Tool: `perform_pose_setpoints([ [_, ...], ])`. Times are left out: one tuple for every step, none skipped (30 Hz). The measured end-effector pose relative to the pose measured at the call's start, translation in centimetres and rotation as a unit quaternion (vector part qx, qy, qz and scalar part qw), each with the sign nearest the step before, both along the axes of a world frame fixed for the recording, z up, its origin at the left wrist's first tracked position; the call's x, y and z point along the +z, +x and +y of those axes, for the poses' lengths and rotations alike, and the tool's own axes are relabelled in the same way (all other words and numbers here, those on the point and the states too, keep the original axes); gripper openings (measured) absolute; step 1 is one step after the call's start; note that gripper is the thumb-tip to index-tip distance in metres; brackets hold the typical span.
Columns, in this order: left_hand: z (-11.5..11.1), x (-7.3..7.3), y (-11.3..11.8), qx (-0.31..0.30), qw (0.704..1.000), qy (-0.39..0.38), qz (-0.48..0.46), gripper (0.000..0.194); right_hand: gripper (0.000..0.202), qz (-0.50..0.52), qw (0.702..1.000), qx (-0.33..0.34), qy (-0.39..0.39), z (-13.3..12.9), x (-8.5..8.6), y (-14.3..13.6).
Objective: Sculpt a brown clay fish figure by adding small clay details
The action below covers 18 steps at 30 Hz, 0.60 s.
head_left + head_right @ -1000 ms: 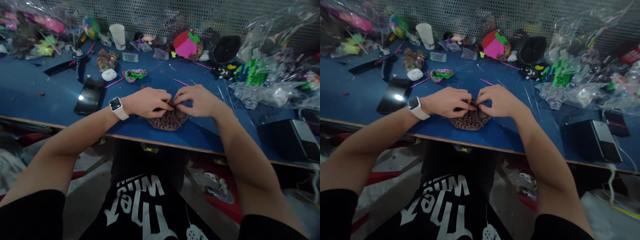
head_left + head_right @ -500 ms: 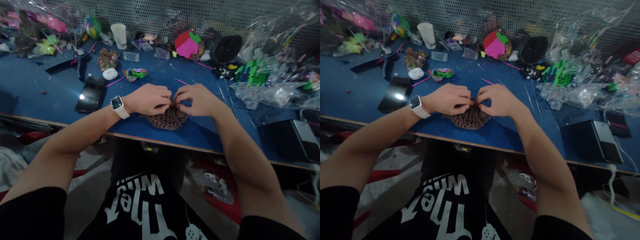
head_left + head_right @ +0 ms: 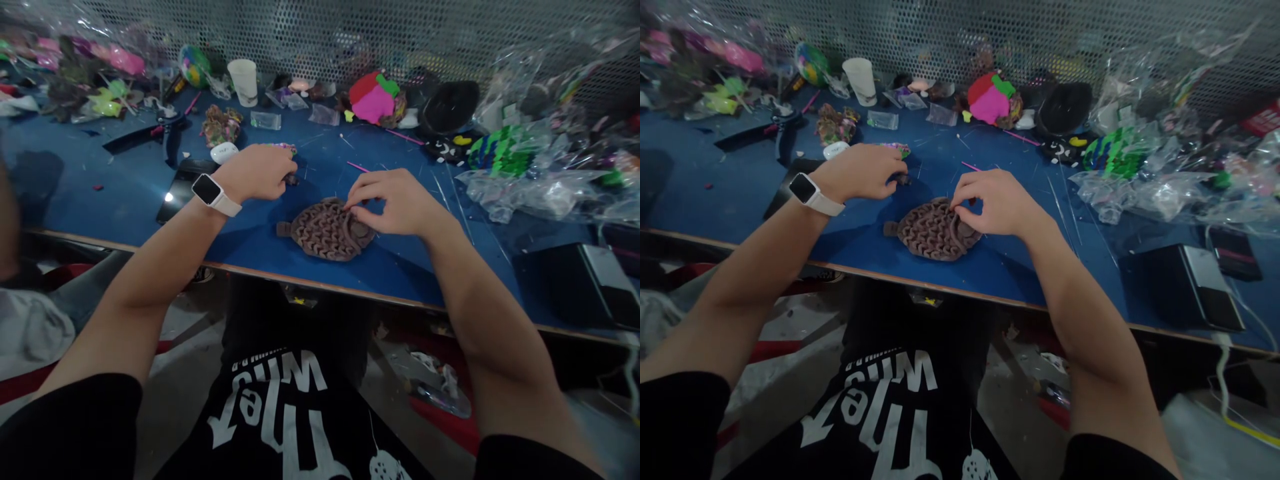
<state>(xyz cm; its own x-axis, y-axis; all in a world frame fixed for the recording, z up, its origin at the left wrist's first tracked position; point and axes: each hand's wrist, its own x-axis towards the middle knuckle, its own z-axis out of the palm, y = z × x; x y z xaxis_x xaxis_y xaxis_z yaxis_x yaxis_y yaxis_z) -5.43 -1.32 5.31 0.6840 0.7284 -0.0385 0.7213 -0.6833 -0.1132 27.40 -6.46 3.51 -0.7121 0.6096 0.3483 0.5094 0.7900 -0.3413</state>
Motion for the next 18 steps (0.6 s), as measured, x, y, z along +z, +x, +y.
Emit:
perform_pose_setpoints([
  [0.3,-0.2,-0.1,0.002,1.000,-0.007,-0.002,0.049,0.024,0.006,1.000,-0.008,-0.001,0.0,0.1,0.0],
  [0.5,-0.4,-0.1,0.002,1.000,-0.012,-0.010,0.049,0.023,0.012,1.000,-0.019,-0.001,-0.1,0.1,-0.1],
  [0.7,-0.6,0.0,-0.003,0.999,-0.015,-0.030,0.048,0.023,0.017,0.999,-0.033,0.001,-0.1,0.2,-0.1],
  [0.8,-0.8,0.2,-0.017,0.998,-0.019,-0.065,0.046,0.023,0.023,0.999,-0.049,0.003,-0.1,0.1,-0.2],
  [0.9,-1.0,0.4,-0.036,0.993,-0.024,-0.110,0.043,0.022,0.031,0.997,-0.066,0.006,-0.1,0.0,-0.4],
  [0.8,-1.1,0.7,-0.057,0.986,-0.027,-0.157,0.041,0.022,0.040,0.996,-0.081,0.009,-0.1,-0.1,-0.5],
  [0.6,-1.3,1.0,-0.078,0.977,-0.030,-0.198,0.040,0.023,0.050,0.994,-0.094,0.011,0.0,-0.3,-0.7],
  [0.4,-1.4,1.4,-0.097,0.967,-0.032,-0.232,0.039,0.024,0.059,0.993,-0.105,0.012,0.0,-0.5,-0.8],
  [0.1,-1.5,1.8,-0.112,0.960,-0.035,-0.256,0.038,0.027,0.066,0.991,-0.113,0.012,0.0,-0.7,-0.9],
  [-0.2,-1.6,2.2,-0.123,0.954,-0.036,-0.273,0.037,0.030,0.072,0.990,-0.119,0.013,0.0,-0.8,-1.0],
  [-0.5,-1.7,2.5,-0.129,0.949,-0.037,-0.284,0.036,0.032,0.076,0.989,-0.124,0.015,0.0,-1.0,-1.1],
  [-0.7,-1.9,2.8,-0.133,0.947,-0.036,-0.291,0.035,0.033,0.080,0.988,-0.127,0.018,-0.1,-1.0,-1.2],
  [-0.9,-2.0,3.0,-0.135,0.945,-0.036,-0.296,0.034,0.034,0.085,0.988,-0.130,0.021,-0.1,-1.1,-1.3],
  [-1.1,-2.1,3.2,-0.139,0.943,-0.036,-0.300,0.032,0.033,0.089,0.987,-0.132,0.024,-0.2,-1.1,-1.4],
  [-1.2,-2.2,3.3,-0.143,0.942,-0.036,-0.302,0.031,0.032,0.093,0.987,-0.132,0.026,-0.2,-1.1,-1.5],
  [-1.3,-2.3,3.4,-0.147,0.940,-0.036,-0.305,0.029,0.029,0.095,0.987,-0.130,0.026,-0.2,-1.2,-1.6],
  [-1.4,-2.4,3.5,-0.149,0.939,-0.037,-0.308,0.028,0.026,0.098,0.987,-0.127,0.024,-0.3,-1.2,-1.6],
  [-1.4,-2.5,3.6,-0.150,0.937,-0.036,-0.314,0.027,0.024,0.102,0.987,-0.123,0.022,-0.3,-1.2,-1.7],
])
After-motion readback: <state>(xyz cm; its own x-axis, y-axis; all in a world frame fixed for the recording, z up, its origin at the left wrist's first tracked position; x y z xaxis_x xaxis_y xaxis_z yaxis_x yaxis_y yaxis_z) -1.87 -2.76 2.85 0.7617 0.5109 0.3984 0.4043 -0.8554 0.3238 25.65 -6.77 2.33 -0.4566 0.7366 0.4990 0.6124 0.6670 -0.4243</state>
